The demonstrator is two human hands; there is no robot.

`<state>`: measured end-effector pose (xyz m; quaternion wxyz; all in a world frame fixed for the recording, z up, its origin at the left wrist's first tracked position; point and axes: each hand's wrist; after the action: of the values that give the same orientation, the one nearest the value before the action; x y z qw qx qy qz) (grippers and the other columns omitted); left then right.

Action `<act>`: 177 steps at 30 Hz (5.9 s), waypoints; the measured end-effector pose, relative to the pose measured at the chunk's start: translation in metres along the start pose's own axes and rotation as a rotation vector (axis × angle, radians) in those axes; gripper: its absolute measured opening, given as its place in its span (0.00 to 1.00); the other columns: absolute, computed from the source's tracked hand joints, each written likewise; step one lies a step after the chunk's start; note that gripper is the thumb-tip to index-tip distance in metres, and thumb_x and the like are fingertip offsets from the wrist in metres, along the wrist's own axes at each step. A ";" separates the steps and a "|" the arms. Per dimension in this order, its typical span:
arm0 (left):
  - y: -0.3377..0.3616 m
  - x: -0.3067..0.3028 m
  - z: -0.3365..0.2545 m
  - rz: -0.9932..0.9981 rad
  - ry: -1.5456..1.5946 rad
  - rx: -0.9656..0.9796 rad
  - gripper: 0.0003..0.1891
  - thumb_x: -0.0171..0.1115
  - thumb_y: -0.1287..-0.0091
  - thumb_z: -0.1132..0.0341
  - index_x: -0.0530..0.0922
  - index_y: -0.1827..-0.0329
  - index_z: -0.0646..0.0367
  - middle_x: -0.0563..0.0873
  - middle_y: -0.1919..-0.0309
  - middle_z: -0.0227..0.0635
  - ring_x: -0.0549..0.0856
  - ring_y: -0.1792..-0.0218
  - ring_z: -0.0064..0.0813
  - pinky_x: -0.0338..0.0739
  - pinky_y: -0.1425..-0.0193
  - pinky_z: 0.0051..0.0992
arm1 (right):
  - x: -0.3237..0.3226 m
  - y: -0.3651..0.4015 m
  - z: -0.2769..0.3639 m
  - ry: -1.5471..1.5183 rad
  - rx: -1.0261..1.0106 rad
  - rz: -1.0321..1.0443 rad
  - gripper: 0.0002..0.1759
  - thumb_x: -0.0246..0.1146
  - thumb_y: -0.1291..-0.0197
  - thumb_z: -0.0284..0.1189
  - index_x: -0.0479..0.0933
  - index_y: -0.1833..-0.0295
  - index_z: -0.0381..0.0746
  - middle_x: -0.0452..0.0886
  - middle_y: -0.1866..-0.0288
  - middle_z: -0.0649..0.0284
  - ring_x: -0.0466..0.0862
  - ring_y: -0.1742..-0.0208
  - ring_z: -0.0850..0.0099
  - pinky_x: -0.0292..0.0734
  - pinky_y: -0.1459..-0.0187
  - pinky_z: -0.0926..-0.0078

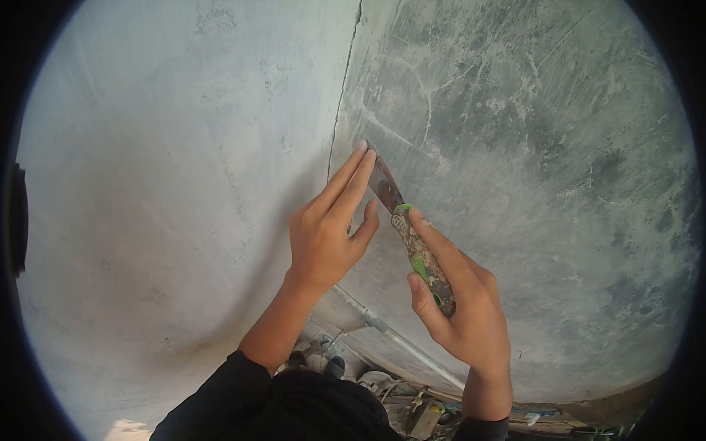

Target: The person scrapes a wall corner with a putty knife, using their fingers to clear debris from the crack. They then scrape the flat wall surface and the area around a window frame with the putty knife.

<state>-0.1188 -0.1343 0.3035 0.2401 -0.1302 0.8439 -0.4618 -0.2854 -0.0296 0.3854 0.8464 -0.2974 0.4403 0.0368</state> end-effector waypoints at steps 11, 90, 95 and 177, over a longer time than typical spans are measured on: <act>0.001 0.010 0.008 0.066 0.018 -0.056 0.44 0.69 0.37 0.74 0.59 0.17 0.63 0.65 0.19 0.54 0.93 0.60 0.36 0.84 0.67 0.26 | 0.008 -0.023 0.002 0.059 -0.021 -0.003 0.33 0.65 0.30 0.24 0.67 0.21 0.36 0.82 0.36 0.38 0.86 0.36 0.49 0.81 0.39 0.61; -0.002 0.000 0.017 0.135 0.139 -0.070 0.46 0.59 0.38 0.82 0.54 0.14 0.58 0.63 0.18 0.50 0.92 0.61 0.35 0.81 0.68 0.25 | 0.077 -0.006 0.007 0.020 -0.007 -0.228 0.34 0.59 0.31 0.17 0.59 0.20 0.25 0.69 0.23 0.35 0.75 0.25 0.44 0.74 0.29 0.57; -0.006 0.004 0.017 0.114 0.134 -0.060 0.45 0.59 0.37 0.82 0.54 0.14 0.59 0.63 0.18 0.50 0.92 0.61 0.35 0.81 0.68 0.26 | 0.073 -0.008 0.000 -0.026 0.010 -0.244 0.34 0.59 0.30 0.17 0.59 0.20 0.26 0.70 0.24 0.35 0.76 0.26 0.44 0.75 0.30 0.58; -0.053 -0.013 -0.021 0.063 0.124 0.068 0.44 0.59 0.35 0.79 0.54 0.13 0.55 0.60 0.16 0.48 0.88 0.71 0.32 0.80 0.70 0.26 | -0.030 -0.073 0.057 0.036 -0.034 -0.307 0.24 0.64 0.31 0.28 0.77 0.33 0.29 0.88 0.64 0.46 0.88 0.69 0.67 0.80 0.62 0.70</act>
<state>-0.1186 -0.1419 0.3610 0.2059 -0.0665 0.8447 -0.4895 -0.2388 -0.0535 0.4677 0.8289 -0.3762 0.4040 -0.0907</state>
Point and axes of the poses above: each hand's wrist, its own y-axis away from the middle knuckle, its own x-axis out of the palm, z = x × y
